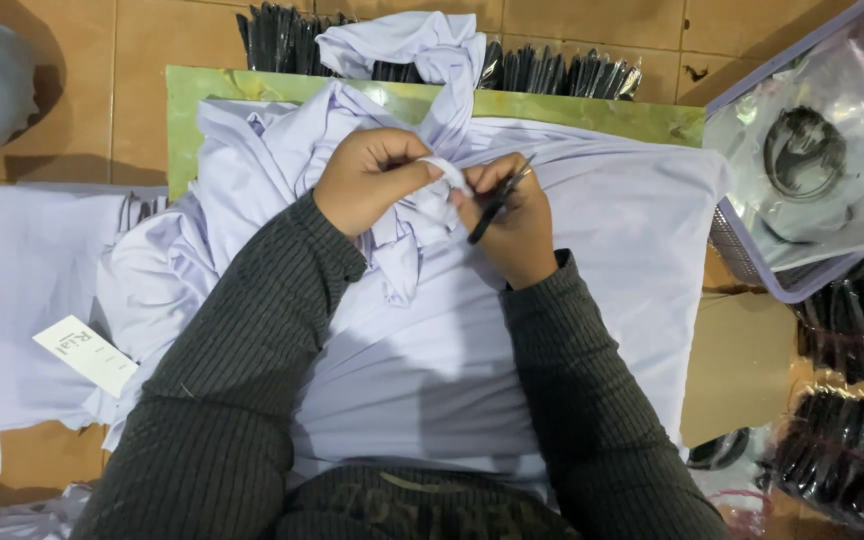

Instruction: The person uses scissors to cut tags and threads off a white shirt. They hold the shirt on their lap, snip the fabric, and pull away the cut pieces.

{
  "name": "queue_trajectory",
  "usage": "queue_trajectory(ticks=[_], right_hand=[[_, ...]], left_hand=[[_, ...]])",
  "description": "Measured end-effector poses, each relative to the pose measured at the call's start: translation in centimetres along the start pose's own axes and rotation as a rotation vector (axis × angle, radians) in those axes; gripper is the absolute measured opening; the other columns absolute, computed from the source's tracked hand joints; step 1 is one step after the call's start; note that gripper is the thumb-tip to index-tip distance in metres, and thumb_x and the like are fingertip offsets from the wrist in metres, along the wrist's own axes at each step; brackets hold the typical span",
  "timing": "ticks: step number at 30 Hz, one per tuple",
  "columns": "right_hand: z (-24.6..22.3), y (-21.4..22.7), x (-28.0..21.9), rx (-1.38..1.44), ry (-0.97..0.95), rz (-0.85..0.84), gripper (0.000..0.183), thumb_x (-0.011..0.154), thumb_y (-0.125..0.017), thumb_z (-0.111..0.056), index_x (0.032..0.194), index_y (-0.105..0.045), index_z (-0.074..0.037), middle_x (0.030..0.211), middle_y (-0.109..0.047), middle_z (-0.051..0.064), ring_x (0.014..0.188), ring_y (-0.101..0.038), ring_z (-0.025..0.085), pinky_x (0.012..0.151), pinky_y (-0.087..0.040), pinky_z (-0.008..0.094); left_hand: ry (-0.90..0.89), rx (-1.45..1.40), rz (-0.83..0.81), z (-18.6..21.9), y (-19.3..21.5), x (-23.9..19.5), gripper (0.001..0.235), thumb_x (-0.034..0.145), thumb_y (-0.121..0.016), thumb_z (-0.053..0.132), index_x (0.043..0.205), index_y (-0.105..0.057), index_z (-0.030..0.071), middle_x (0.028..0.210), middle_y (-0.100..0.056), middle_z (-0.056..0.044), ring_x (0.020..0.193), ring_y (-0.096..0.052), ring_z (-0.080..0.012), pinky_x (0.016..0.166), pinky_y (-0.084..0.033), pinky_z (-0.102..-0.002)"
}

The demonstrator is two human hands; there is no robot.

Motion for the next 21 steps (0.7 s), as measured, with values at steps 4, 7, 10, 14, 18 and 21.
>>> queue_trajectory(ticks=[4,7,10,14,18,21], right_hand=[[1.1,1.3,0.6,0.174,-0.019,0.049,0.028,0.097,-0.075,-0.011,0.095,-0.047,-0.012,0.089,-0.071,0.007,0.074,-0.057,0.006,0.065,-0.044,0.02],[1.3,1.8,0.7,0.237,-0.039,0.093,0.03,0.098,-0.073,-0.013,0.095,-0.044,-0.013,0.086,-0.07,0.007,0.067,-0.054,0.006,0.06,-0.042,0.019],[1.3,1.8,0.7,0.238,-0.053,0.122,0.028,0.098,-0.073,-0.013,0.095,-0.045,-0.013,0.086,-0.07,0.007,0.069,-0.053,0.005,0.061,-0.04,0.019],[0.6,1.5,0.7,0.227,-0.057,0.096,0.029,0.096,-0.074,-0.013,0.096,-0.046,-0.012,0.088,-0.071,0.008,0.075,-0.058,0.006,0.066,-0.042,0.02],[1.2,1.3,0.6,0.261,-0.052,0.075,0.028,0.095,-0.074,-0.01,0.098,-0.047,-0.01,0.088,-0.072,0.011,0.08,-0.063,0.01,0.072,-0.046,0.023],[1.4,1.8,0.4,0.261,-0.053,0.112,0.028,0.097,-0.074,-0.014,0.1,-0.046,-0.013,0.09,-0.072,0.009,0.083,-0.063,0.01,0.074,-0.047,0.023]], left_hand=[[0.017,-0.079,0.019,-1.2,0.9,0.2,0.011,0.092,-0.07,0.007,0.083,-0.074,0.004,0.066,-0.065,-0.005,0.068,-0.058,-0.0074,0.067,-0.049,-0.021],[0.034,-0.156,0.003,-1.7,0.7,0.4,0.015,0.096,-0.068,0.009,0.083,-0.073,0.004,0.066,-0.065,-0.004,0.069,-0.059,-0.0062,0.068,-0.049,-0.019],[0.046,-0.183,0.035,-1.4,0.8,0.4,0.012,0.096,-0.068,0.01,0.088,-0.075,0.004,0.07,-0.066,-0.002,0.075,-0.06,-0.0065,0.075,-0.052,-0.022],[0.041,-0.2,0.013,-0.7,0.5,0.2,0.014,0.098,-0.065,0.012,0.094,-0.075,0.003,0.078,-0.069,-0.005,0.082,-0.064,-0.0083,0.083,-0.054,-0.024],[0.034,-0.215,0.002,-2.1,0.9,0.6,0.016,0.1,-0.064,0.013,0.099,-0.075,0.002,0.083,-0.071,-0.006,0.087,-0.065,-0.0099,0.088,-0.054,-0.026],[0.024,-0.216,0.004,-1.4,0.7,0.5,0.016,0.1,-0.064,0.013,0.101,-0.076,0.002,0.086,-0.072,-0.008,0.09,-0.066,-0.0107,0.09,-0.055,-0.028]])
Point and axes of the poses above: each hand's wrist, its own x-axis towards the middle knuckle, its own y-axis out of the back of the hand, z = x × y, the point moved 6 cm from there along x, towards the middle knuckle
